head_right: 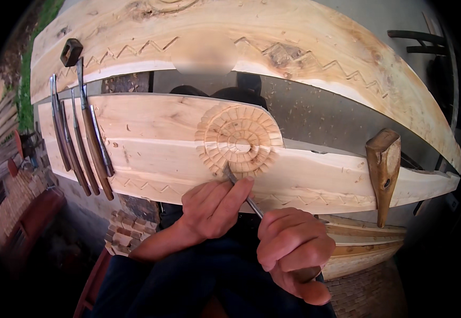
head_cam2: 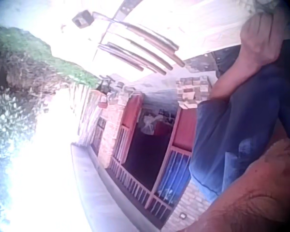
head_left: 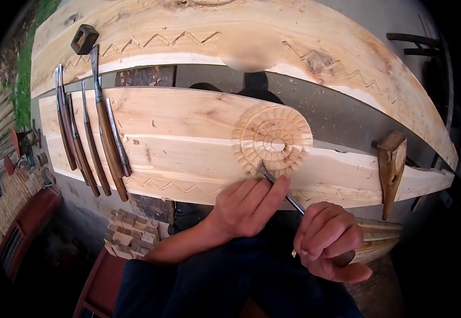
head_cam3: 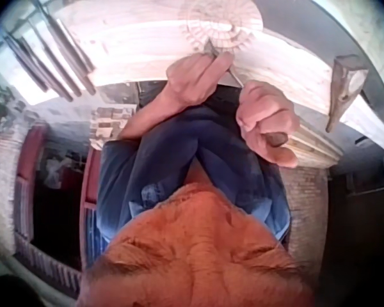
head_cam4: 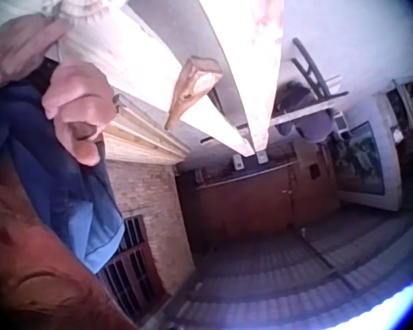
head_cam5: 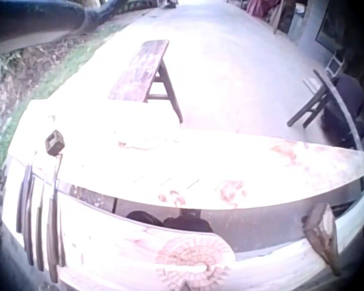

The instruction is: The person carves decorative spiral patterns into a wooden board using a chisel.

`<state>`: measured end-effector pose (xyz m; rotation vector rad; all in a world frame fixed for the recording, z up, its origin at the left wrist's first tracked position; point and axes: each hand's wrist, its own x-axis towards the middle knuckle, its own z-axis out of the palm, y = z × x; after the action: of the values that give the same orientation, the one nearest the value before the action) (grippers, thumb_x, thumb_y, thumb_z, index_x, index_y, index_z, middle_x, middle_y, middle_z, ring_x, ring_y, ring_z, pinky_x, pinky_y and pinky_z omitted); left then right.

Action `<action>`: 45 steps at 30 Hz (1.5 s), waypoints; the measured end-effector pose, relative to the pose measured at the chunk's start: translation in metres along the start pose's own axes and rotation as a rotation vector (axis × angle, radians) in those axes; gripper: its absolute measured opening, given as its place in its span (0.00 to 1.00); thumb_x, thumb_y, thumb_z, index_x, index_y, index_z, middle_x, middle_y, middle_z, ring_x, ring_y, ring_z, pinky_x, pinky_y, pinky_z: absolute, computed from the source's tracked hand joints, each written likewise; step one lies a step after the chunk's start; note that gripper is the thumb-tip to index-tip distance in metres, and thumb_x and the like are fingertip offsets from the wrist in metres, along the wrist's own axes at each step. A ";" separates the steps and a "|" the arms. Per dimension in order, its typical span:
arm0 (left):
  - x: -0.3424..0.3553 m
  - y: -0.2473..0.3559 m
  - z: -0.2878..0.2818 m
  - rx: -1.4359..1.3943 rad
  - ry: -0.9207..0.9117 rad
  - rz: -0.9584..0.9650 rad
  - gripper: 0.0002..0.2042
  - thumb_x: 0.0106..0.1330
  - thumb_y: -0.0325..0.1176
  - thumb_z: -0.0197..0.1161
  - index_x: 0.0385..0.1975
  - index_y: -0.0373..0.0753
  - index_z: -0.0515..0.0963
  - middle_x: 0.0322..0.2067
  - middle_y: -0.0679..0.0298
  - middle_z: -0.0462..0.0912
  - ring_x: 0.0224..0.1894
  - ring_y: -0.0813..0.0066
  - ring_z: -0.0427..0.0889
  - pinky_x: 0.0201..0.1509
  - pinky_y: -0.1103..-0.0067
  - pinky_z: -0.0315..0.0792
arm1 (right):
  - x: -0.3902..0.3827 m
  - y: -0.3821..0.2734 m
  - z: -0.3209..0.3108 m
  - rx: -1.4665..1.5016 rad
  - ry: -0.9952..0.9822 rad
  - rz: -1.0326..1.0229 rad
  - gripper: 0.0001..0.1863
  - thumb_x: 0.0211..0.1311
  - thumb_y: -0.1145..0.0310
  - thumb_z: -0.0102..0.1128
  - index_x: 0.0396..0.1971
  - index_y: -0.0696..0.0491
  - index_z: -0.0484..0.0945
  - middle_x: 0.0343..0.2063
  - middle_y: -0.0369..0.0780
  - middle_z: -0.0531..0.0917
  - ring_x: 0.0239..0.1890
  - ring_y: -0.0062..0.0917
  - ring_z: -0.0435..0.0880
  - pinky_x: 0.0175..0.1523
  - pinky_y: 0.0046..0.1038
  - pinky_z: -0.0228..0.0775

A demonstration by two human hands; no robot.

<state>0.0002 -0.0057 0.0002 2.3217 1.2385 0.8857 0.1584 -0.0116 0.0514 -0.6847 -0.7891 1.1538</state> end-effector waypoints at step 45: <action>0.006 0.004 0.008 -0.039 -0.014 -0.075 0.18 0.62 0.21 0.69 0.53 0.30 0.83 0.24 0.64 0.71 0.21 0.70 0.73 0.22 0.74 0.67 | 0.009 -0.009 -0.001 0.083 0.283 0.201 0.36 0.87 0.39 0.23 0.22 0.47 0.62 0.16 0.37 0.71 0.10 0.21 0.59 0.21 0.25 0.57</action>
<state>0.0106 -0.0029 -0.0017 2.2324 1.2822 0.8589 0.1655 -0.0053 0.0602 -0.8498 -0.4386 1.2295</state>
